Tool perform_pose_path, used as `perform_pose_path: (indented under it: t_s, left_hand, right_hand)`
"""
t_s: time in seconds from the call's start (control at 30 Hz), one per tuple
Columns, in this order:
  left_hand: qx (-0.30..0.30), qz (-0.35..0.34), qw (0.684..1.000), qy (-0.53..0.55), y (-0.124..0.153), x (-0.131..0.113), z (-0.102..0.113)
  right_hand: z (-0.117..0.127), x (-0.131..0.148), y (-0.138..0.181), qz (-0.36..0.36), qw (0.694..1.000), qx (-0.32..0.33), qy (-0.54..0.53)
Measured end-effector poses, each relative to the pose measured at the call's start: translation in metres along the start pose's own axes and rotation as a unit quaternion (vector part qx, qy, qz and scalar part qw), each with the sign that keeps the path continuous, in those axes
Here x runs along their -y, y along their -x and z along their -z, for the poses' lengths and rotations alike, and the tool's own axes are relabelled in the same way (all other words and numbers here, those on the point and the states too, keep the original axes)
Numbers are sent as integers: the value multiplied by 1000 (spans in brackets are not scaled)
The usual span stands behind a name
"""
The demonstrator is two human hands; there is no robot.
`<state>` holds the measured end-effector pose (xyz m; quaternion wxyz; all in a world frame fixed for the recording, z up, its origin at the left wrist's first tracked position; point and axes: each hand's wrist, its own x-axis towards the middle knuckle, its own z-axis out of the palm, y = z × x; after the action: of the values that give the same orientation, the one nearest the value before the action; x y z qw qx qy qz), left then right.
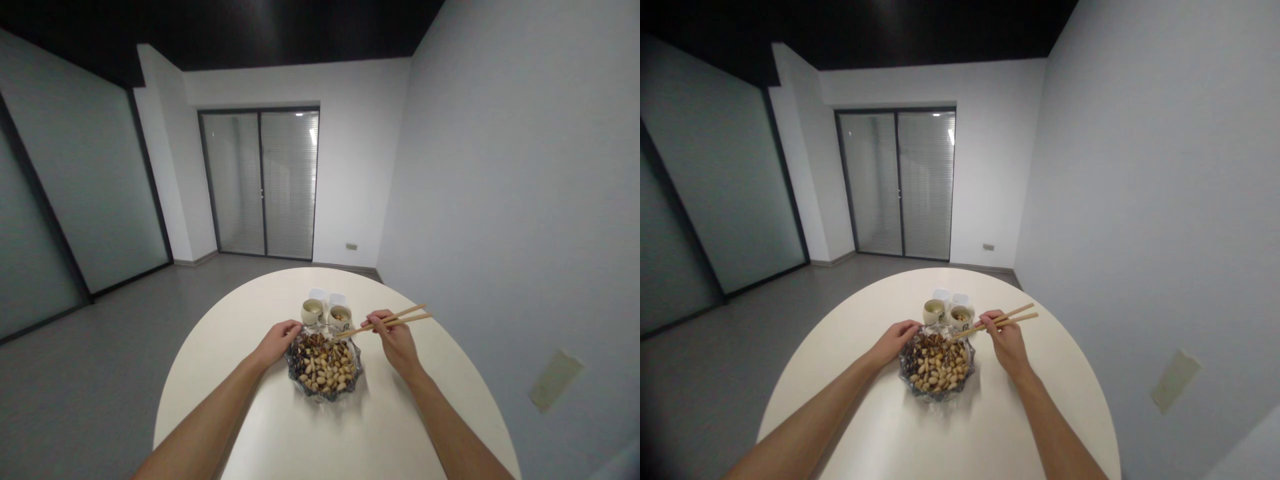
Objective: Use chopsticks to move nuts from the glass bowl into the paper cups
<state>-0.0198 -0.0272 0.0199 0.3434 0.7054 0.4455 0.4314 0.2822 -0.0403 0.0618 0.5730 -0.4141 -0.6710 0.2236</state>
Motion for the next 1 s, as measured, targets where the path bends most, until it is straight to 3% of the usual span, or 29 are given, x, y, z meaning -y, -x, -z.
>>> perform_pose_path:
  t_s: [0.63,1.0]
  left_hand:
    - [-3,-2,1000,-13,1,-4,0]
    - [-3,-3,1000,-6,0,-3,1]
  right_hand:
    - [-5,-1,2,-16,996,87,-12]
    - [-7,5,3,-36,997,71,-10]
